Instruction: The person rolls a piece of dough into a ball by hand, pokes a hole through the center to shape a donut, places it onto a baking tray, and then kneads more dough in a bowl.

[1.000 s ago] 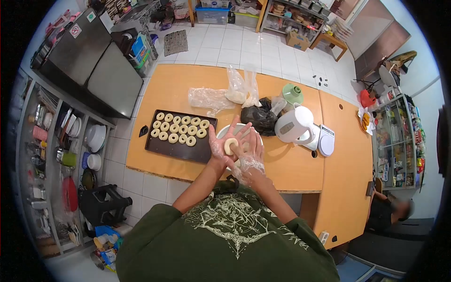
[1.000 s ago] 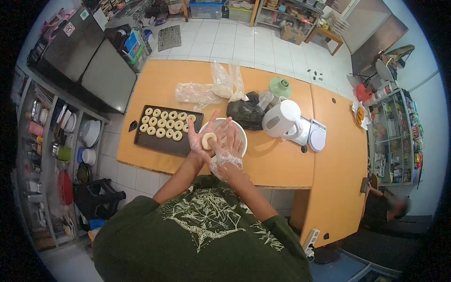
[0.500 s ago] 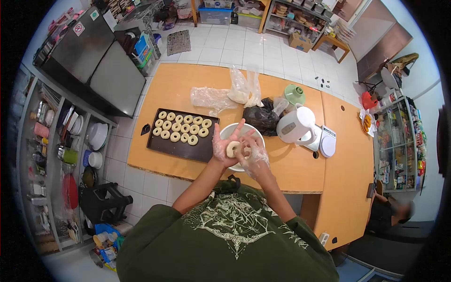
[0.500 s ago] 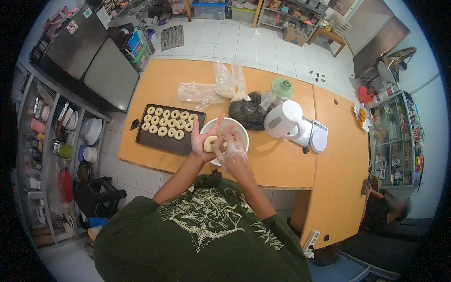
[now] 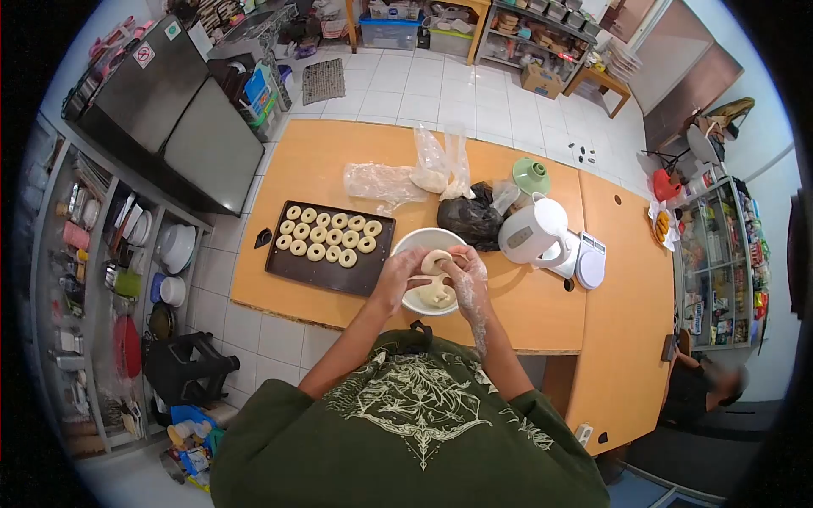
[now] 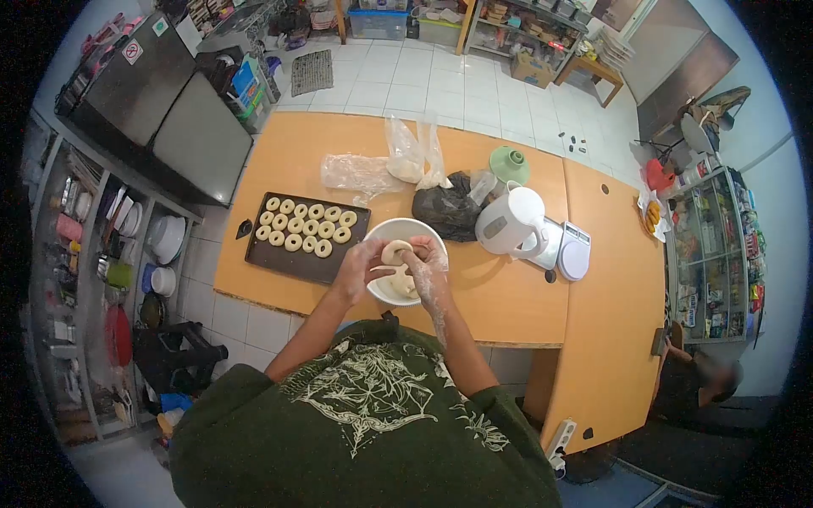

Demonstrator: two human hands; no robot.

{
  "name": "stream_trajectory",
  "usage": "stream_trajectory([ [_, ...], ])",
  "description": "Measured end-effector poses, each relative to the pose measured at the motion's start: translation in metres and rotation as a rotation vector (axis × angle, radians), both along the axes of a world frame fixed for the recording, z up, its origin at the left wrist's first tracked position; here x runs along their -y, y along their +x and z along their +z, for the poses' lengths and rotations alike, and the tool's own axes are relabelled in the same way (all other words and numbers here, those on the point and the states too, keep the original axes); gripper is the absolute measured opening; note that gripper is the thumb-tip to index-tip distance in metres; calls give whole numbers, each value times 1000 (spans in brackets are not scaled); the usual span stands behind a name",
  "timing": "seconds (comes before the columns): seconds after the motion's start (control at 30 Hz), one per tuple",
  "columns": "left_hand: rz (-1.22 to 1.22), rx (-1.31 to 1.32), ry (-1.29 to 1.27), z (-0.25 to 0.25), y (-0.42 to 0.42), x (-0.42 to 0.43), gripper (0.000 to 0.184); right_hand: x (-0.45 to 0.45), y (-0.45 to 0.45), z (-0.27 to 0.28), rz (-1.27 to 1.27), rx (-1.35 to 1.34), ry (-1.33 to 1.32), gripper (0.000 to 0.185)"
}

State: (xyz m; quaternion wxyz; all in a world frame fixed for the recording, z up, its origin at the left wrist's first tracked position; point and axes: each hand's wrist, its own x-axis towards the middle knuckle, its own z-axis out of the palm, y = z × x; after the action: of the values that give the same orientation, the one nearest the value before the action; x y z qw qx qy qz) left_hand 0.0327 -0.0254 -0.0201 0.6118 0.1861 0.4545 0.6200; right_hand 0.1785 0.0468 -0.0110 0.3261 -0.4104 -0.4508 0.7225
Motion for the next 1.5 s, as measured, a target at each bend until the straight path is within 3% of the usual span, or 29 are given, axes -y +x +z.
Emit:
stream_trajectory([
  [0.03,-2,-1,-1,-1,3,3,47,-1,1,2,-2,-1,-1,29],
  [0.1,2,-306,80,-3,9,7,35,-1,3,5,40,11,-61,36],
  [0.23,61,-354,47,-4,12,8,29,0,0,7,64,-40,-151,38],
  [0.4,112,-654,80,11,13,11,23,2,3,-7,93,-377,-323,37],
  [0.53,105,-707,104,13,10,14,22,0,6,-4,189,-424,-302,36],
  [0.6,84,-398,154,-5,8,13,15,0,7,-4,244,-501,-307,35],
  [0.63,84,-398,154,-12,8,12,15,0,6,-6,244,-501,-308,35],
  [0.7,57,-29,85,-18,7,12,15,-1,4,-9,283,-472,-242,34],
  [0.8,68,185,108,-19,5,14,18,3,2,-4,240,-404,-201,34],
  [1.23,-114,264,165,-11,-11,16,25,1,3,-7,210,-463,-231,32],
  [1.3,-153,373,242,-11,-11,17,21,2,3,-4,234,-467,-244,31],
  [1.5,-58,536,87,-4,-5,16,22,3,2,-4,275,-365,-251,31],
])
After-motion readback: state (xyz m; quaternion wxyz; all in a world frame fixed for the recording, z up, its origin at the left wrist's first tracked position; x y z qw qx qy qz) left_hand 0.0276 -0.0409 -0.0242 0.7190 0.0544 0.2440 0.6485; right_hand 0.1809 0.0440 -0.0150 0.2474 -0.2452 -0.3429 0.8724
